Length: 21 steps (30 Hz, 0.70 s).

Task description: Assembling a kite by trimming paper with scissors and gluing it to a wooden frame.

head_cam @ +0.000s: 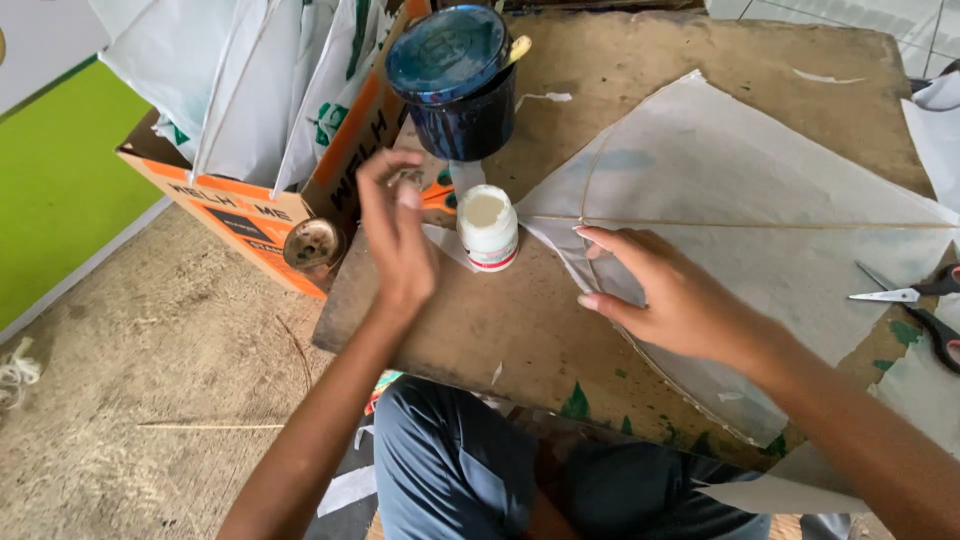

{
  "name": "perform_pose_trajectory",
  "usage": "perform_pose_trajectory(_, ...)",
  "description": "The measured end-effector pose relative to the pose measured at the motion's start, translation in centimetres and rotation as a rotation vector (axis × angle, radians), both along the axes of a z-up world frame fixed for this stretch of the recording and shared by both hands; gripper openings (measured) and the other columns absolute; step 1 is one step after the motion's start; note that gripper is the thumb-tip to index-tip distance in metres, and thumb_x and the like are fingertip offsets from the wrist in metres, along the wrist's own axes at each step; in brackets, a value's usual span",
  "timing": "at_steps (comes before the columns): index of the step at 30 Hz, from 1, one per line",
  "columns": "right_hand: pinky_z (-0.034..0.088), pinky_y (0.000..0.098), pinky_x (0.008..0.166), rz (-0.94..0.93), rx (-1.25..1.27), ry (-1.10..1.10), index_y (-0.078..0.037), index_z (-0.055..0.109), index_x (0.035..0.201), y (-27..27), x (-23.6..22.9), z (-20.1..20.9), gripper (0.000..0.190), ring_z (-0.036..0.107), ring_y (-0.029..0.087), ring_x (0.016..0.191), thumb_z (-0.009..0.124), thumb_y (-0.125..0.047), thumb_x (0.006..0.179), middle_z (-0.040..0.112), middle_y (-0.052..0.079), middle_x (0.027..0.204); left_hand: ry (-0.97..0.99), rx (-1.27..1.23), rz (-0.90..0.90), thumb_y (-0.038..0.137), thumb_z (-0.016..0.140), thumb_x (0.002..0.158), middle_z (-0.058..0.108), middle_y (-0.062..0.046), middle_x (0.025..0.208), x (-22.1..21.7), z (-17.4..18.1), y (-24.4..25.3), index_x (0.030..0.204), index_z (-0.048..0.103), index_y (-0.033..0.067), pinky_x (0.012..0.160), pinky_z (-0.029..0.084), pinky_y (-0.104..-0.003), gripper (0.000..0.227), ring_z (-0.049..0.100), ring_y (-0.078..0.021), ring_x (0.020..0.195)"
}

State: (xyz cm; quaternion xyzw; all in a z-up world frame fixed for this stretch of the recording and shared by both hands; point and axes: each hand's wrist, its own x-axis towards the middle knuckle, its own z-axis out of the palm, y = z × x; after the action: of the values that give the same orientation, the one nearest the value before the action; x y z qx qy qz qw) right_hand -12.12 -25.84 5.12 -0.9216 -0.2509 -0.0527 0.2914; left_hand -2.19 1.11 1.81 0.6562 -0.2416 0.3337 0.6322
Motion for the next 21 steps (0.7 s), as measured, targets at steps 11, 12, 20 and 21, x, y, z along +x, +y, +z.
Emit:
perform_pose_trajectory(11, 0.043, 0.0529, 0.11, 0.064, -0.058, -0.294, -0.001, 0.047, 0.15, -0.2, 0.7, -3.5, 0.069, 0.05, 0.045, 0.136, 0.073, -0.027, 0.091, 0.054, 0.022, 0.143, -0.107, 0.635, -0.09, -0.008, 0.086, 0.078, 0.003, -0.026, 0.168, -1.6, -0.3, -0.5, 0.164, 0.016, 0.0067, 0.123, 0.031, -0.063, 0.111, 0.025, -0.0516, 0.153)
perform_pose_trajectory(12, 0.042, 0.0526, 0.11, 0.071, -0.055, -0.302, 0.0, 0.047, 0.149, -0.3, 0.8, -3.6, 0.066, 0.05, 0.045, 0.136, 0.07, -0.026, 0.093, 0.054, 0.023, 0.144, -0.094, 0.654, -0.089, -0.009, 0.086, 0.076, 0.0, -0.028, 0.168, -1.7, 0.0, -0.1, 0.164, 0.015, 0.0063, 0.123, 0.033, -0.062, 0.114, 0.025, -0.0532, 0.152)
perform_pose_trajectory(20, 0.043, 0.054, 0.11, 0.147, -0.07, -0.284, 0.003, 0.048, 0.147, -2.2, 0.9, -2.2, 0.055, 0.05, 0.047, 0.136, 0.06, -0.02, 0.099, 0.053, 0.027, 0.145, 0.004, 0.802, -0.078, -0.018, 0.08, 0.072, -0.006, -0.028, 0.167, -2.4, 1.2, 2.7, 0.165, 0.013, 0.0105, 0.11, 0.045, -0.067, 0.118, 0.022, -0.0595, 0.149)
perform_pose_trajectory(21, 0.042, 0.054, 0.11, 0.158, -0.082, -0.264, 0.002, 0.049, 0.148, -2.7, 0.9, -2.3, 0.054, 0.049, 0.046, 0.137, 0.059, -0.019, 0.099, 0.053, 0.025, 0.147, -0.035, 0.912, 0.023, -0.01, 0.084, 0.072, -0.005, -0.028, 0.167, -2.4, 0.8, 2.9, 0.166, 0.014, 0.0105, 0.112, 0.029, -0.072, 0.118, 0.015, -0.057, 0.151)
